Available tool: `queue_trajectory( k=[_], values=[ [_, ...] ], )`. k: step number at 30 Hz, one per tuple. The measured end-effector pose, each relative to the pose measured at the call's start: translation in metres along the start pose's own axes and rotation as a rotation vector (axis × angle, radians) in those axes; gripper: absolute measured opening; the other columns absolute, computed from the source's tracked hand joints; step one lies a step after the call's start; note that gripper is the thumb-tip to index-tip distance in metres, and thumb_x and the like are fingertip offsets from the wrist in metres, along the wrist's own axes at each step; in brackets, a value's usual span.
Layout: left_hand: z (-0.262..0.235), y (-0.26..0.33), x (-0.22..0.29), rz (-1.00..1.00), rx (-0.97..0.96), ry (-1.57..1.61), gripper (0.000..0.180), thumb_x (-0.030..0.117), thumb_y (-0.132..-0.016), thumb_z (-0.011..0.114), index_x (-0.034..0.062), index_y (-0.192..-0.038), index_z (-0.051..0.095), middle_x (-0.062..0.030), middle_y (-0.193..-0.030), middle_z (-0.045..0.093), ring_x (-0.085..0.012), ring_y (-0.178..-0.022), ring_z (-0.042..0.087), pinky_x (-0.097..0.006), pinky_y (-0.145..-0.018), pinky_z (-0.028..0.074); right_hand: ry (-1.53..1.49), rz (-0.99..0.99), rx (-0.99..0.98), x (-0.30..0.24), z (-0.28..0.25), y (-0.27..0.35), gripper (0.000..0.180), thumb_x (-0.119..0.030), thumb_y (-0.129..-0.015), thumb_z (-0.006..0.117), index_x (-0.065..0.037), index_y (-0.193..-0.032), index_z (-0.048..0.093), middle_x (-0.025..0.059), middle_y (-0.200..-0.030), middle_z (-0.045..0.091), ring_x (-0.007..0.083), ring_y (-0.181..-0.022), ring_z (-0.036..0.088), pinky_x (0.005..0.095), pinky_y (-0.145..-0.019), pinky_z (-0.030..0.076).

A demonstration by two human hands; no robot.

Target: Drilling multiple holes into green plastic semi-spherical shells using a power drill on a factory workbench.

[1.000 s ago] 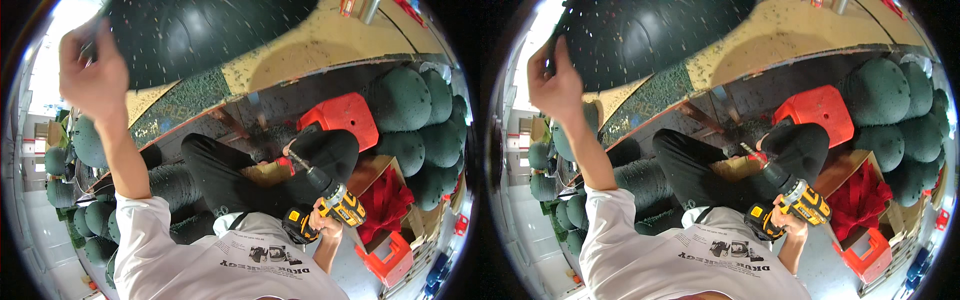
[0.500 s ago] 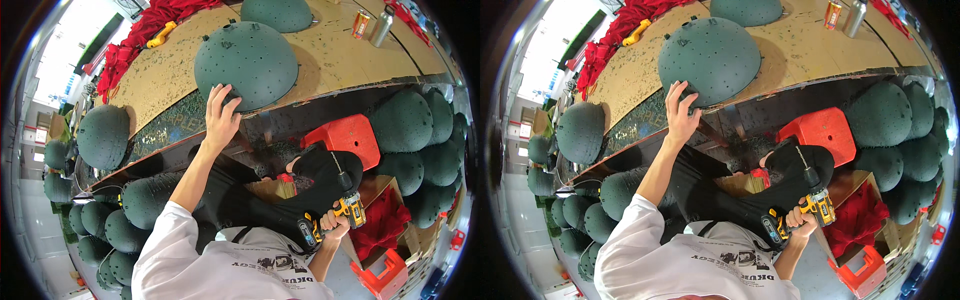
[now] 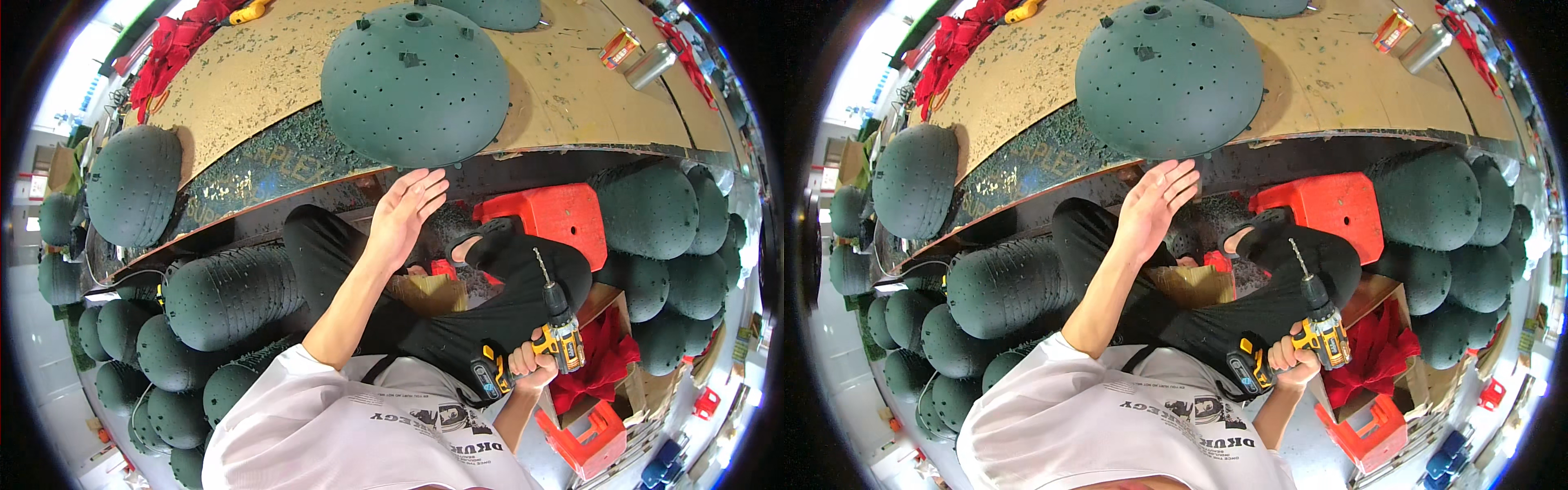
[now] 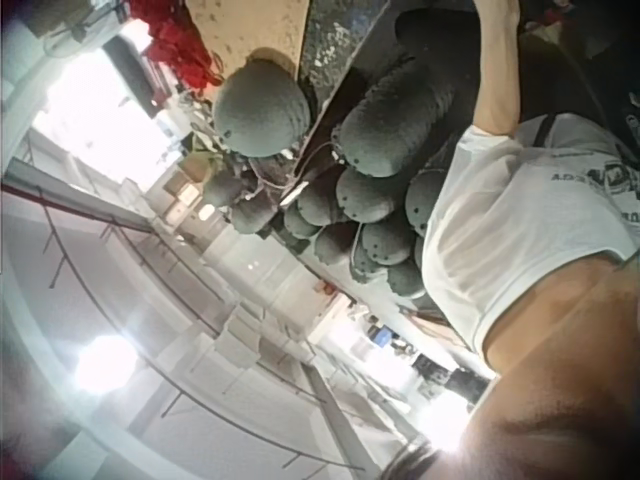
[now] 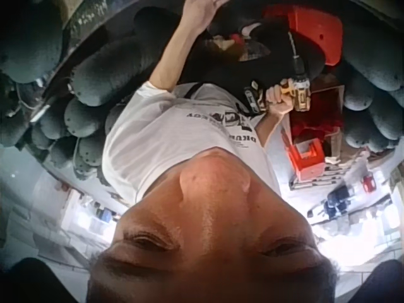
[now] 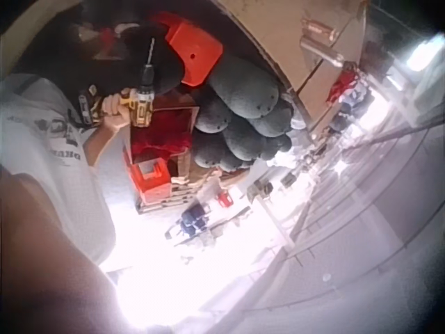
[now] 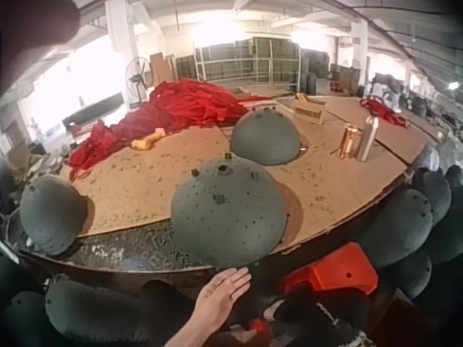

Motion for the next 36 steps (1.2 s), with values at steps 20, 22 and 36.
queue_trajectory(
  k=[20,22,36],
  values=[
    [0.023,-0.053,0.031,0.352,0.081,0.294,0.022,0.013,-0.095,0.065,0.0162,-0.116,0.059,-0.0017,-0.117,0.068,-0.0209,-0.11,0.066,-0.048,-0.107,0.048,-0.032,0.045,-0.117,0.003,0.005,-0.001,0.045,-0.011,-0.079,0.062,-0.002,-0.121,0.049,0.0017,-0.056,0.039,0.015,-0.048,0.039,0.0336,-0.051,0.034],
    [0.016,-0.06,0.054,0.389,0.045,0.309,0.017,0.011,-0.094,0.066,0.0166,-0.11,0.062,0.002,-0.109,0.071,-0.0204,-0.104,0.068,-0.048,-0.103,0.051,-0.024,0.039,-0.105,0.004,0.001,0.001,0.045,-0.011,-0.079,0.063,-0.002,-0.121,0.049,0.0019,-0.055,0.039,0.0156,-0.048,0.04,0.0339,-0.051,0.034],
    [-0.063,-0.007,0.116,0.262,0.329,-0.149,0.011,0.013,-0.1,0.061,0.004,-0.105,0.063,-0.0036,-0.099,0.069,-0.017,-0.087,0.069,-0.037,-0.088,0.059,0.087,0.041,-0.058,0.012,0.011,-0.007,0.046,-0.011,-0.078,0.06,-0.002,-0.122,0.047,0.0013,-0.055,0.037,0.0149,-0.047,0.038,0.0326,-0.05,0.033]
  ],
)
Point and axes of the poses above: each hand's wrist, its own y-axis away from the middle knuckle, its own z-axis out of the palm, x = y × z, the point moved 10 cm from there along -y, towards the middle knuckle
